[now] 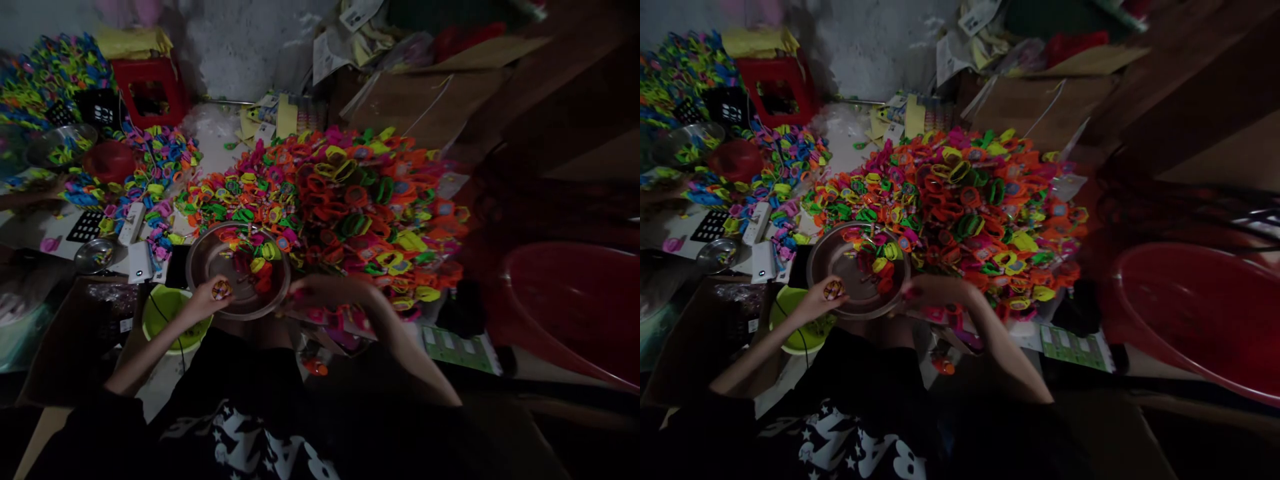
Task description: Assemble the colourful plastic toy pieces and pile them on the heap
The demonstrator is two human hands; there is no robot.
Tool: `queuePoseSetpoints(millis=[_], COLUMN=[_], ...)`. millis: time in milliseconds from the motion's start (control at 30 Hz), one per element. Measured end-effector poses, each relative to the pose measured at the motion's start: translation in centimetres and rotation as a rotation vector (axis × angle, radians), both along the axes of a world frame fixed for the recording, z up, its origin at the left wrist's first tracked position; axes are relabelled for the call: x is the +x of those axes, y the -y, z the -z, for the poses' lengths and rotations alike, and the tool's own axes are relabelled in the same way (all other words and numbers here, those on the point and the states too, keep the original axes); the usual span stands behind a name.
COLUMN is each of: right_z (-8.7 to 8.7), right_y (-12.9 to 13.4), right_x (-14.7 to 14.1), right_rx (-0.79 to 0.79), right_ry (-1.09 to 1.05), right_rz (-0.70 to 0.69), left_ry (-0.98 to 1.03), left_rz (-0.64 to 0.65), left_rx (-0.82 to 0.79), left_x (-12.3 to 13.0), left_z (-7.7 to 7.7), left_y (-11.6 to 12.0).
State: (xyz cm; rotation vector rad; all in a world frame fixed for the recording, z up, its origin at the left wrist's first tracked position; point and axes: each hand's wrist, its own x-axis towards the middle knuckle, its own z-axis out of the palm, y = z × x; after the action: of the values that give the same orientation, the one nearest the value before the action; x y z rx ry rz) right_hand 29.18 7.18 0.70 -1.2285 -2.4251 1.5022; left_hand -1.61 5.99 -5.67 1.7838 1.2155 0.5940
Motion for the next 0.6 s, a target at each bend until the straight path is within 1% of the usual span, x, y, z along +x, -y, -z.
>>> queuePoseSetpoints(millis=[33, 67, 133, 167, 200, 233, 267, 333, 400, 433, 467, 500, 533, 600], right_z=[-1.1, -2.2, -4.1, -4.6, -4.6, -4.2, -3.3, -0.3, 3.4, 5.1, 6.7, 8.0, 9.1, 10.5], right_y=[-0.6, -1.2, -2.4, -3.0, -3.5, -4.0, -4.5, -5.5, -6.6, -7.3, -8.0, -8.8, -9.6, -11.4], right_x=[1.7, 3.3, 5.5, 6.0, 5.9, 5.4, 4.3, 1.1, -3.2, -5.3, -7.4, -9.3, -10.9, -13.2], right_rx=[0.12, 0.287, 0.751, 0.959, 1.117, 1.209, 1.235, 1.158, 0.996, 0.912, 0.85, 0.829, 0.814, 0.797], right_ry=[0.026, 0.042, 0.063, 0.065, 0.064, 0.061, 0.054, 0.049, 0.11, 0.166, 0.213, 0.221, 0.227, 0.229], right_rz=[0.13, 0.311, 0.739, 0.9, 0.994, 1.014, 0.969, 0.762, 0.477, 0.372, 0.307, 0.275, 0.256, 0.249], left_ry=[0.017, 0.031, 0.064, 0.084, 0.104, 0.123, 0.139, 0.164, 0.181, 0.187, 0.191, 0.193, 0.195, 0.192], left_rz=[-0.049, -0.083, -0.121, -0.129, -0.139, -0.149, -0.164, -0.2, -0.229, -0.238, -0.246, -0.25, -0.251, -0.249], left_rx=[-0.016, -0.035, -0.075, -0.094, -0.109, -0.12, -0.127, -0.155, -0.191, -0.205, -0.209, -0.204, -0.194, -0.167], left_x=[-0.2, -0.4, -0.6, -0.6, -0.6, -0.6, -0.5, -0.3, -0.1, -0.1, 0.0, 0.0, 0.0, -0.1], left_z=[0.5, 0.9, 1.5, 1.8, 2.0, 2.2, 2.4, 2.9, 3.3, 3.5, 3.7, 3.8, 3.9, 4.1], left_y=[-0.2, -0.4, -0.3, -0.1, 0.0, 0.2, 0.5, 0.8, 1.2, 1.3, 1.5, 1.6, 1.7, 1.9])
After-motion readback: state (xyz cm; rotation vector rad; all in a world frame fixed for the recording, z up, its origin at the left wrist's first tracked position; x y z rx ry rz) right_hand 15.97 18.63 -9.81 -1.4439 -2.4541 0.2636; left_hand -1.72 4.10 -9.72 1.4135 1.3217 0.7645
